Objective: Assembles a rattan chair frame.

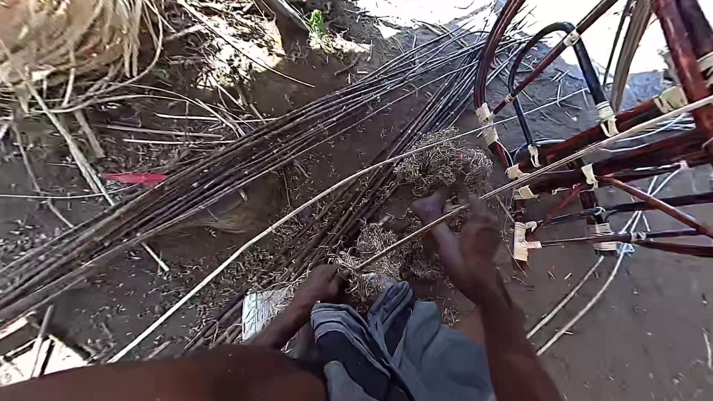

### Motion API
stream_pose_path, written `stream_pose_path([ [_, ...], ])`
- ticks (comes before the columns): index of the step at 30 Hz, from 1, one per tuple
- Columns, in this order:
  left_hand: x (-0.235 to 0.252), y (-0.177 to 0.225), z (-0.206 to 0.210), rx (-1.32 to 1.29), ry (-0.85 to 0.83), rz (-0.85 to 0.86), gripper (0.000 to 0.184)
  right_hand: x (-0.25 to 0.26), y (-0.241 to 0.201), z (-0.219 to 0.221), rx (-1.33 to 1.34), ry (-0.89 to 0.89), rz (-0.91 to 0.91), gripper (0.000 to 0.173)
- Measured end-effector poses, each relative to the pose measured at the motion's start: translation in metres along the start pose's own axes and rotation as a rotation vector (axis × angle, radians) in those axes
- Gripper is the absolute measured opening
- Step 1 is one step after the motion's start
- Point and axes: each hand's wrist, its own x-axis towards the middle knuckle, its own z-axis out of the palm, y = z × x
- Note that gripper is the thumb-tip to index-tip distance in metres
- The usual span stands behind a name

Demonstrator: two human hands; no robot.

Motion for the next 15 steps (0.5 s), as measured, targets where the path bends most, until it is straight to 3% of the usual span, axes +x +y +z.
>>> stream_pose_path([
  [2,-0.004,0.005,-0.003,0.014,-0.027,0.009,0.031,-0.102,-0.080,0.075,0.107,-0.148,-0.073,0.042],
  [4,-0.007,0.020,-0.010,0.040,-0.087,-0.080,0.023,-0.146,-0.120,0.111,0.188,-0.360,-0.126,0.047],
  [5,-0.010,0.030,-0.012,0.033,-0.094,-0.108,0.023,-0.145,-0.121,0.109,0.212,-0.501,-0.134,0.048],
  [6,-0.008,0.038,-0.014,0.025,-0.078,-0.119,0.023,-0.126,-0.113,0.096,0.221,-0.625,-0.146,0.046],
  [8,-0.009,0.051,-0.016,0.027,-0.079,-0.147,0.027,-0.074,-0.069,0.056,0.244,-0.632,-0.183,0.041],
  [12,-0.009,0.064,-0.017,0.058,-0.087,-0.227,0.025,0.096,0.080,-0.071,0.367,-0.155,0.034,0.043],
  [15,-0.011,0.062,-0.008,0.120,-0.008,-0.233,0.024,0.203,0.166,-0.161,0.197,0.134,0.174,0.049],
])
